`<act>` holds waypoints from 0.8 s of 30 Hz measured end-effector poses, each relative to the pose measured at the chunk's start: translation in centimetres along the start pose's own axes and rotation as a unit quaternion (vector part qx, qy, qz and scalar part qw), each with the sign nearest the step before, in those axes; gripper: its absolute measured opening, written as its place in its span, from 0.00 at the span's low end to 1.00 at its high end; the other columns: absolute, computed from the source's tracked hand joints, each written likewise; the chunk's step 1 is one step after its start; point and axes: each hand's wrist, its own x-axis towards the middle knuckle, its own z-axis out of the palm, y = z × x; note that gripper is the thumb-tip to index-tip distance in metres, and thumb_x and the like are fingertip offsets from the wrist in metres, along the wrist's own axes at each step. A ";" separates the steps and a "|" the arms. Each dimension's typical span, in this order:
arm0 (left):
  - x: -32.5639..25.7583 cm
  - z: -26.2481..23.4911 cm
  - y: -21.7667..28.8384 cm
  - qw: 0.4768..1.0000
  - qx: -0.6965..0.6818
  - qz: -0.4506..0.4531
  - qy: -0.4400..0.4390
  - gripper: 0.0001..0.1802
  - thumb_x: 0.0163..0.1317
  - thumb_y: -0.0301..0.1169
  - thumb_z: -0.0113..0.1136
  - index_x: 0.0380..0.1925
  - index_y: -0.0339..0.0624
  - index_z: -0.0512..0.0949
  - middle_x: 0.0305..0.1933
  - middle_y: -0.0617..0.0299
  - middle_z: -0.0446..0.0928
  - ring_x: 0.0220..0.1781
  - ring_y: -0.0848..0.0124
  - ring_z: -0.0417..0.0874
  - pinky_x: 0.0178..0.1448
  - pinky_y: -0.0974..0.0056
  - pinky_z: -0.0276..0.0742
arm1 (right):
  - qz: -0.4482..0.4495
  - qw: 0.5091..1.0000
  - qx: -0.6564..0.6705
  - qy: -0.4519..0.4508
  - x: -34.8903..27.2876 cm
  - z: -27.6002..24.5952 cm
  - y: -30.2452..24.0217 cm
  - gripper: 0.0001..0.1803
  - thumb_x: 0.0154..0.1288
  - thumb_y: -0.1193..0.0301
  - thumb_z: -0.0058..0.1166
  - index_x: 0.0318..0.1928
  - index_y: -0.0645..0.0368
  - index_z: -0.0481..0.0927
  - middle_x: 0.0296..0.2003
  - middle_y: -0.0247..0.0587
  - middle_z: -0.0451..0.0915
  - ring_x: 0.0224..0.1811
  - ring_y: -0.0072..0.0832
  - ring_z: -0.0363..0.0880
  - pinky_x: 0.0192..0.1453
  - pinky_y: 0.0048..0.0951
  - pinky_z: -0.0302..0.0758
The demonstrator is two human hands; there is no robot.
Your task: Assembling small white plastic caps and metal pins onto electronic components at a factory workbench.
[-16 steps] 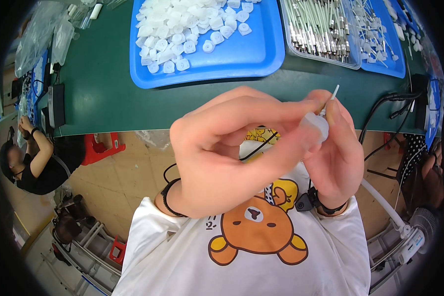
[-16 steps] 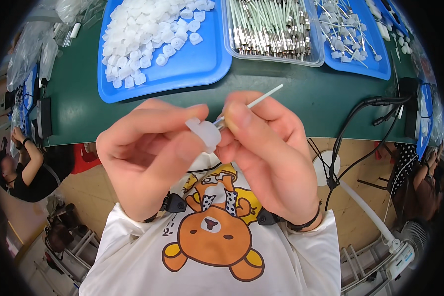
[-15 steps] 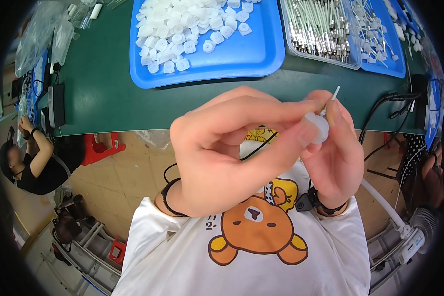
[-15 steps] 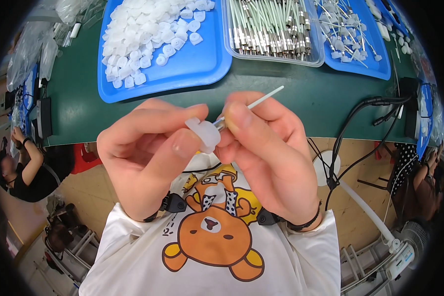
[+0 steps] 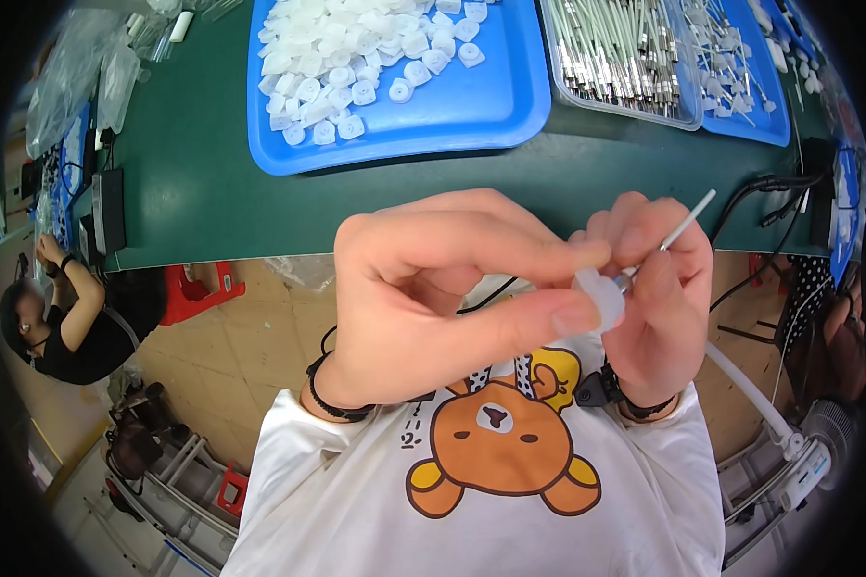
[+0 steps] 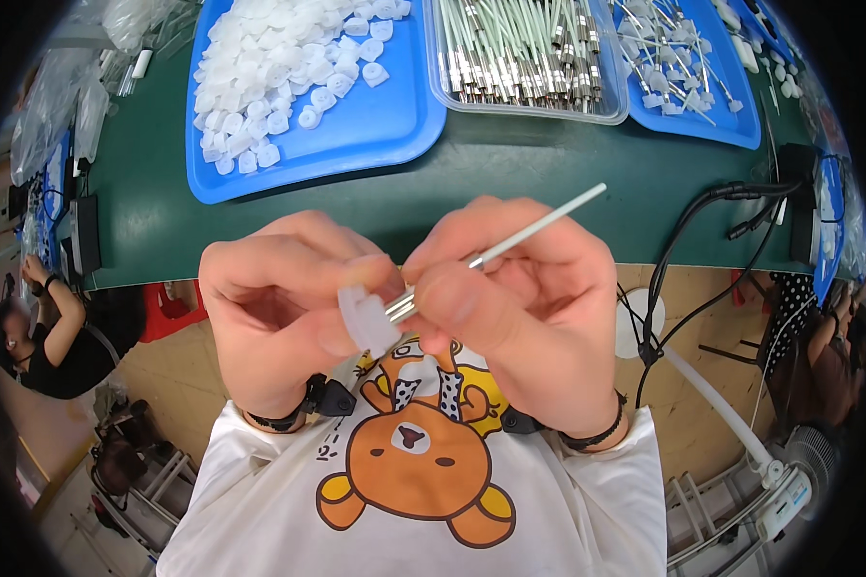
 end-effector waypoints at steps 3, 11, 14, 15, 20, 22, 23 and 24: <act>0.1 -0.3 0.0 1.000 0.027 0.007 -0.012 0.07 0.42 0.22 0.58 0.23 0.30 0.74 0.25 0.54 0.72 0.25 0.69 0.73 0.27 0.71 0.68 | -0.032 0.998 -0.057 -0.008 -0.3 0.1 0.3 0.07 0.48 0.83 0.49 0.31 0.71 0.71 0.26 0.43 0.72 0.23 0.21 0.71 0.25 0.18 0.68; 0.4 -0.5 -1.3 0.992 0.087 0.091 -0.021 0.11 0.37 0.15 0.58 0.26 0.30 0.74 0.28 0.53 0.73 0.28 0.71 0.73 0.29 0.73 0.68 | -0.031 0.995 -0.095 0.017 -0.7 -0.1 0.5 0.07 0.49 0.83 0.49 0.32 0.71 0.71 0.25 0.43 0.73 0.23 0.21 0.71 0.24 0.16 0.68; 1.1 -0.5 -1.5 0.989 0.112 0.093 -0.003 0.11 0.38 0.16 0.58 0.26 0.29 0.74 0.28 0.54 0.73 0.29 0.70 0.72 0.30 0.72 0.67 | 0.014 0.992 -0.109 0.056 0.4 0.6 -0.7 0.08 0.50 0.81 0.47 0.34 0.70 0.71 0.24 0.42 0.73 0.22 0.20 0.71 0.24 0.17 0.68; 1.6 -0.8 -1.4 0.979 0.181 0.091 -0.005 0.09 0.41 0.18 0.57 0.27 0.31 0.74 0.27 0.56 0.73 0.29 0.70 0.72 0.31 0.72 0.66 | 0.036 0.990 -0.113 0.077 1.0 0.8 -1.2 0.09 0.51 0.80 0.47 0.35 0.69 0.70 0.23 0.41 0.73 0.22 0.20 0.71 0.24 0.17 0.68; 4.4 -3.1 -1.9 0.863 0.473 0.136 0.117 0.09 0.43 0.22 0.54 0.29 0.36 0.73 0.26 0.58 0.71 0.26 0.69 0.71 0.30 0.70 0.66 | -0.159 0.900 -0.359 0.190 4.4 -1.9 -6.0 0.20 0.54 0.73 0.44 0.45 0.74 0.63 0.30 0.43 0.74 0.28 0.19 0.70 0.37 0.18 0.66; 5.1 -3.9 -1.7 0.813 0.548 0.143 0.137 0.09 0.43 0.23 0.54 0.29 0.36 0.72 0.25 0.58 0.71 0.26 0.68 0.71 0.30 0.69 0.67 | -0.235 0.823 -0.466 0.225 5.1 -2.9 -7.2 0.20 0.51 0.74 0.48 0.45 0.72 0.64 0.31 0.41 0.74 0.27 0.18 0.69 0.36 0.17 0.65; 5.5 -4.5 -1.8 0.799 0.567 0.153 0.129 0.09 0.43 0.23 0.54 0.29 0.36 0.72 0.25 0.58 0.70 0.26 0.68 0.71 0.30 0.68 0.67 | -0.265 0.769 -0.529 0.242 5.3 -3.2 -7.3 0.20 0.50 0.74 0.49 0.45 0.71 0.65 0.30 0.40 0.74 0.27 0.17 0.69 0.36 0.16 0.65; 5.7 -4.8 -1.8 0.785 0.585 0.164 0.121 0.09 0.44 0.23 0.54 0.29 0.36 0.71 0.25 0.58 0.70 0.26 0.67 0.71 0.30 0.67 0.67 | -0.294 0.709 -0.588 0.256 5.4 -3.2 -7.3 0.20 0.50 0.75 0.50 0.44 0.70 0.65 0.30 0.39 0.74 0.27 0.17 0.69 0.35 0.16 0.65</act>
